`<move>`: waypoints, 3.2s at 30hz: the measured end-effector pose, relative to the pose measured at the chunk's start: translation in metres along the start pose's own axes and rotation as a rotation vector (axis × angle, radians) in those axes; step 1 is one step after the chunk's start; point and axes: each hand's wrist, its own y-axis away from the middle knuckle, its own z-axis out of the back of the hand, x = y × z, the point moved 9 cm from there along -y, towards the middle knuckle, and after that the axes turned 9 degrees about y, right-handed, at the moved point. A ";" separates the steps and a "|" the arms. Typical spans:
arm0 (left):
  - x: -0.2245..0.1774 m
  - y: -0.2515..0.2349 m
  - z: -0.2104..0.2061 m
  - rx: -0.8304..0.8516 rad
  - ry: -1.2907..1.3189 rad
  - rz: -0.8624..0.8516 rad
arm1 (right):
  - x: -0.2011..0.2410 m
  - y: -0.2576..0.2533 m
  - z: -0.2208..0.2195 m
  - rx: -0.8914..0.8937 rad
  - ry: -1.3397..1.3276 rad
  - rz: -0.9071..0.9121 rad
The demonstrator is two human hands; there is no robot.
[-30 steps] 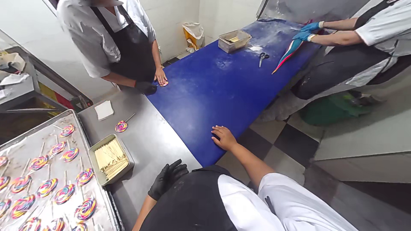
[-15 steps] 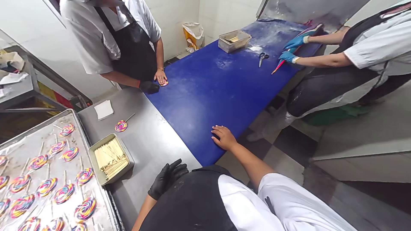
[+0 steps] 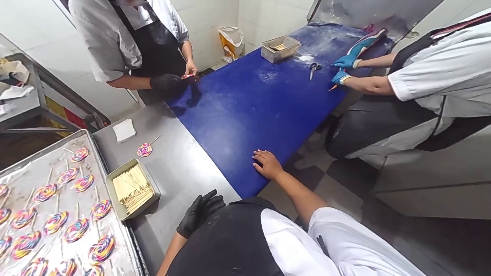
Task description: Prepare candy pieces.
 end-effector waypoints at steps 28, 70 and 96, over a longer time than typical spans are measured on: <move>-0.001 0.000 -0.001 0.006 -0.015 -0.004 | 0.001 -0.001 0.001 -0.018 0.015 0.004; 0.001 -0.001 0.003 0.003 0.025 0.000 | 0.070 0.017 -0.016 0.142 0.108 -0.108; 0.001 0.000 -0.001 0.037 0.043 -0.018 | 0.082 0.039 0.013 -0.425 0.026 0.143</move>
